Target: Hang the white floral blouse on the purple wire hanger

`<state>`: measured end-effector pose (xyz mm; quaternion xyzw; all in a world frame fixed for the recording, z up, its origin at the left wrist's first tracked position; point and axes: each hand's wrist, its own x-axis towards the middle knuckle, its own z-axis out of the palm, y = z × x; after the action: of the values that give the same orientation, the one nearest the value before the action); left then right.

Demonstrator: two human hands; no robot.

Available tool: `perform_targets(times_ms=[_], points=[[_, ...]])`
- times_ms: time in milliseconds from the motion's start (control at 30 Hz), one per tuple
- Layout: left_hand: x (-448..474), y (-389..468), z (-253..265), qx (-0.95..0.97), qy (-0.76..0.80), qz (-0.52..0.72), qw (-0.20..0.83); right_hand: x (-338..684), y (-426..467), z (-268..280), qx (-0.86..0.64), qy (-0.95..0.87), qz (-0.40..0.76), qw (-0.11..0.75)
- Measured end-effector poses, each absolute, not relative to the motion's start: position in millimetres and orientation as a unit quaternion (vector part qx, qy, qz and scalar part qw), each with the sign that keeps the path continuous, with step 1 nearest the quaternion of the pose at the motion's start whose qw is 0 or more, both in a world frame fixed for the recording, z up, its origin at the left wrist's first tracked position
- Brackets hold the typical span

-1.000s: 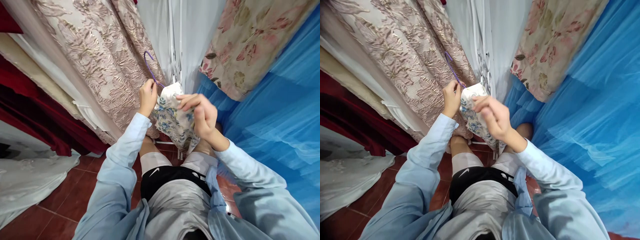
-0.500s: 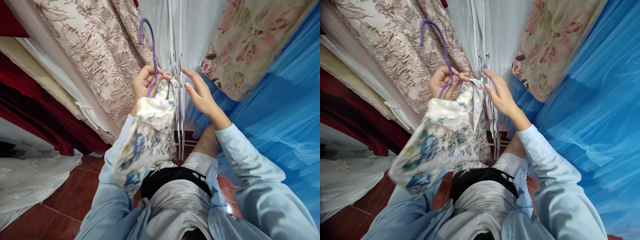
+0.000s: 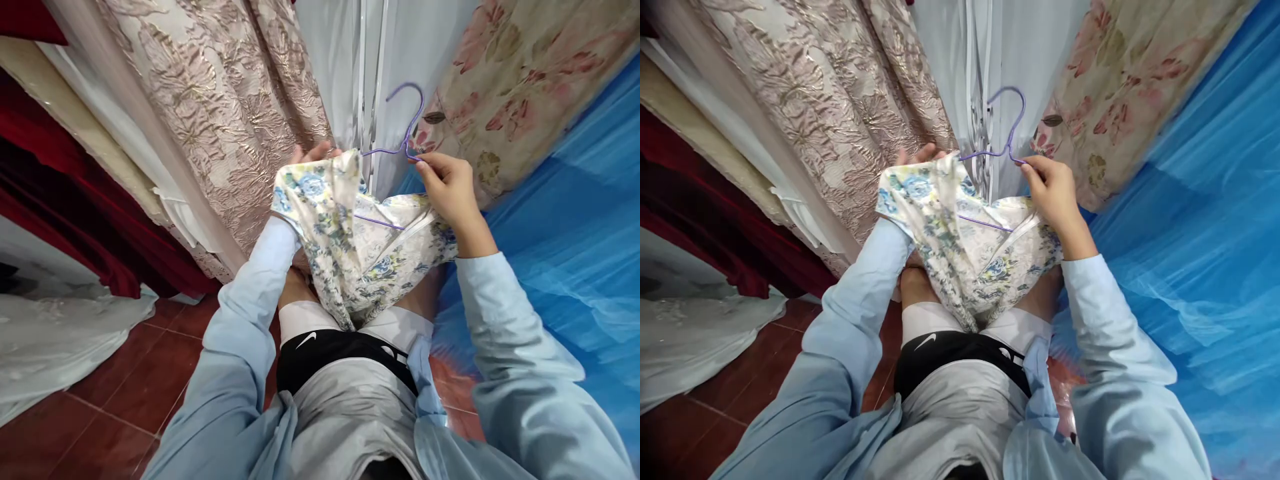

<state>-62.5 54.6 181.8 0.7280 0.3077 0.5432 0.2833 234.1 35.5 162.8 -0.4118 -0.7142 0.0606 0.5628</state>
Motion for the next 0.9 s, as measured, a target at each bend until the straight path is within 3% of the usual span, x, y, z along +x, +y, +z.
perform_targets(times_ms=[133,300,400,600,900], points=[[-100,61,174,0.68,0.274,0.564,0.38,245,70,152,-0.486,-0.721,0.04,0.492],[-114,75,156,0.746,0.429,0.493,0.125,227,90,151,-0.522,-0.734,0.031,0.434],[-107,77,144,0.764,0.446,0.466,0.034,227,91,149,-0.524,-0.74,0.034,0.421],[-95,86,137,0.769,0.448,0.457,0.007,234,93,145,-0.534,-0.731,0.035,0.422],[-121,88,113,0.773,0.485,0.409,0.017,210,89,133,-0.509,-0.783,0.051,0.354]])
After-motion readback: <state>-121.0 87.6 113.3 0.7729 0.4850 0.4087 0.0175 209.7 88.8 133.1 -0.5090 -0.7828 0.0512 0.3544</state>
